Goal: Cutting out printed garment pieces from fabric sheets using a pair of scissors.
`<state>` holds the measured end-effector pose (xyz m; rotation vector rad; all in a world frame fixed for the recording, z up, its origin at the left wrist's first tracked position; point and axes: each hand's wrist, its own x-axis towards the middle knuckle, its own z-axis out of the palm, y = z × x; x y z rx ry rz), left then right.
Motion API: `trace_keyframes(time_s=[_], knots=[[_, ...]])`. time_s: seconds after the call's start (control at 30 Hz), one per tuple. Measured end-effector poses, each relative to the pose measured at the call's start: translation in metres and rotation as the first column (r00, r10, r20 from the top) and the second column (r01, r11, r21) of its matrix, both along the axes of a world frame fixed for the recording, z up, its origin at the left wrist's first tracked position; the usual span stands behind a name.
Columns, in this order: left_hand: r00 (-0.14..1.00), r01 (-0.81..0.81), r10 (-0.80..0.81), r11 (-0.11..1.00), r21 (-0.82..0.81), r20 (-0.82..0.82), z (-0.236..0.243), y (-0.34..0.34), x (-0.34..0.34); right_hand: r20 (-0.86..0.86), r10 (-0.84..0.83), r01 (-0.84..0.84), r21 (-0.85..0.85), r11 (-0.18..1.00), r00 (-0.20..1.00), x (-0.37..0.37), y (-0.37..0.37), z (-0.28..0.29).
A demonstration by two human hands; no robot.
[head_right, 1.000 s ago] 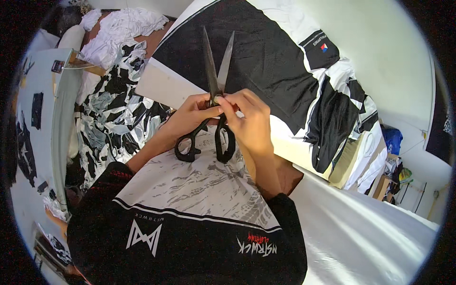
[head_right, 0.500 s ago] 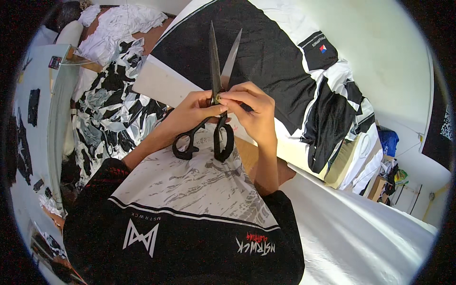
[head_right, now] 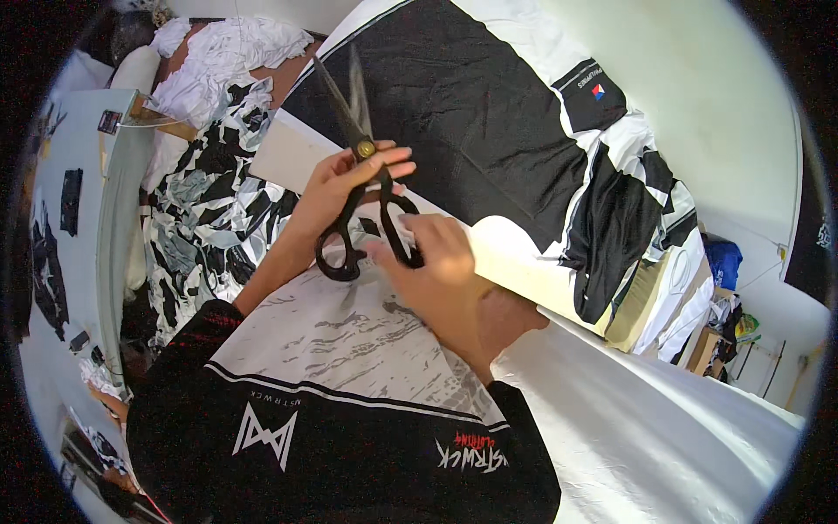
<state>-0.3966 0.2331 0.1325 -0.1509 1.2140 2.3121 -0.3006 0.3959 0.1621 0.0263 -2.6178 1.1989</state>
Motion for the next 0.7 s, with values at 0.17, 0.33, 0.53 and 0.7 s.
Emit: trace_keyframes(time_s=[0.17,0.33,0.53,0.7], knots=[[0.993,-0.1,0.098,0.995,-0.021,-0.058,-0.005,0.0,-0.013,-0.068,0.16,-0.146,0.174,0.974,0.985,-0.006,-0.016,-0.002],[0.981,-0.139,0.138,0.99,0.001,-0.136,0.003,0.003,-0.017,0.189,0.174,-0.154,-0.114,0.981,0.966,-0.014,-0.031,0.001],[0.968,-0.188,0.184,0.982,-0.007,-0.168,0.002,0.012,-0.003,0.274,0.265,-0.01,-0.678,0.735,0.925,-0.019,-0.029,-0.037],[0.953,-0.215,0.187,0.972,-0.097,-0.239,-0.016,0.009,0.0,0.277,0.217,-0.092,-0.403,0.911,0.936,-0.017,-0.022,-0.046]])
